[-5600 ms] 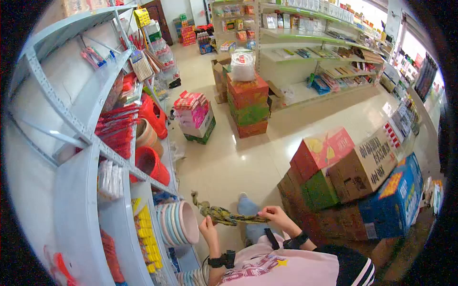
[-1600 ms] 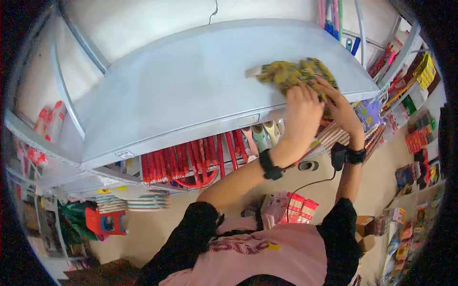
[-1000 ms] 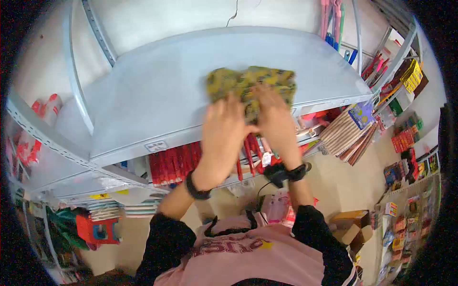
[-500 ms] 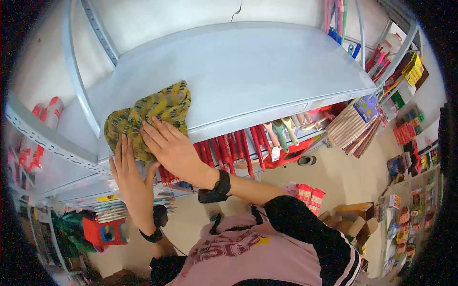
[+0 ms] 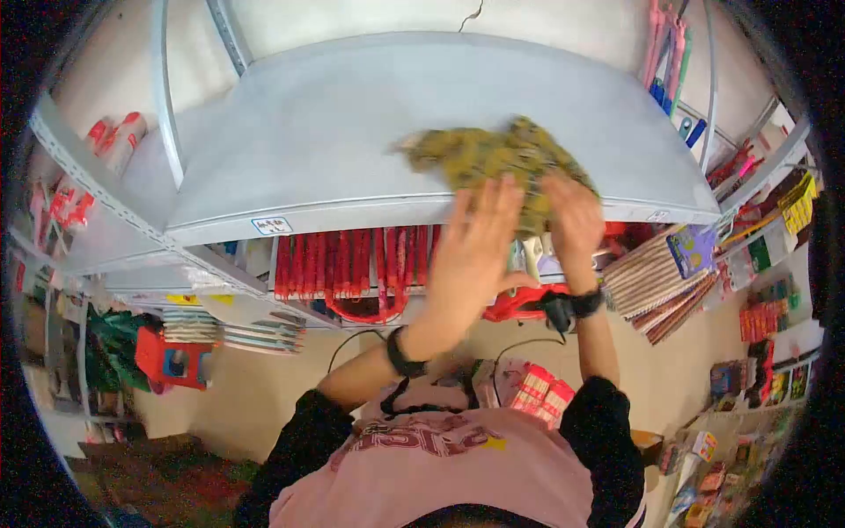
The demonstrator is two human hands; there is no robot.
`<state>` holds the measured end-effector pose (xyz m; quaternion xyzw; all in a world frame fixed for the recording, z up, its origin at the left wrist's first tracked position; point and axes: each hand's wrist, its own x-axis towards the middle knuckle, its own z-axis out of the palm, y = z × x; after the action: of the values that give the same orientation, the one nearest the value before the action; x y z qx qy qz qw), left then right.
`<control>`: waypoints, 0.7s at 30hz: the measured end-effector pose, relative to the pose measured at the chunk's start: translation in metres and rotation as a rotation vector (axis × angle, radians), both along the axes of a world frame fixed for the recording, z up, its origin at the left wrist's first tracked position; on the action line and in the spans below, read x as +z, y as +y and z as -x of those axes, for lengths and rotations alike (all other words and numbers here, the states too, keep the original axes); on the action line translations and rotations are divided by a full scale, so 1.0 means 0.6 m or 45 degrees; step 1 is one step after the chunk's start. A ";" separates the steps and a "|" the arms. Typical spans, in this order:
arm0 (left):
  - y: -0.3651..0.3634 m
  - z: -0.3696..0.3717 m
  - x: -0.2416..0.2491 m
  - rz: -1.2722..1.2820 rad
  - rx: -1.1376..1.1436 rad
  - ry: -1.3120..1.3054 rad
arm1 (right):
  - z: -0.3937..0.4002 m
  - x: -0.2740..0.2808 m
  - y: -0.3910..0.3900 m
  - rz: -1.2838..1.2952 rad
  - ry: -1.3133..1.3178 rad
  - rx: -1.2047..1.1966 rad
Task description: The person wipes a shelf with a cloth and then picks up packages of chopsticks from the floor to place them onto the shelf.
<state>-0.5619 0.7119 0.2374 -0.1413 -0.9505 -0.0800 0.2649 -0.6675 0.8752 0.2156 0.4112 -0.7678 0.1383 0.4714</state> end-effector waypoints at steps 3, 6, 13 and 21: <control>0.110 0.047 -0.010 0.195 0.028 0.116 | 0.032 -0.006 0.110 0.084 0.014 -0.161; 0.164 0.070 -0.007 0.215 0.030 0.189 | 0.038 0.001 0.164 0.154 -0.028 -0.164; 0.122 0.068 -0.022 0.049 -0.085 0.277 | 0.011 -0.018 0.116 0.362 -0.097 -0.203; -0.121 -0.028 -0.022 -0.163 0.018 0.268 | -0.087 -0.021 -0.140 0.375 -0.200 -0.058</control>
<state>-0.5448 0.6392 0.2243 -0.1248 -0.9114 -0.1234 0.3721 -0.6152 0.7911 0.2027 0.3083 -0.7829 0.2704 0.4679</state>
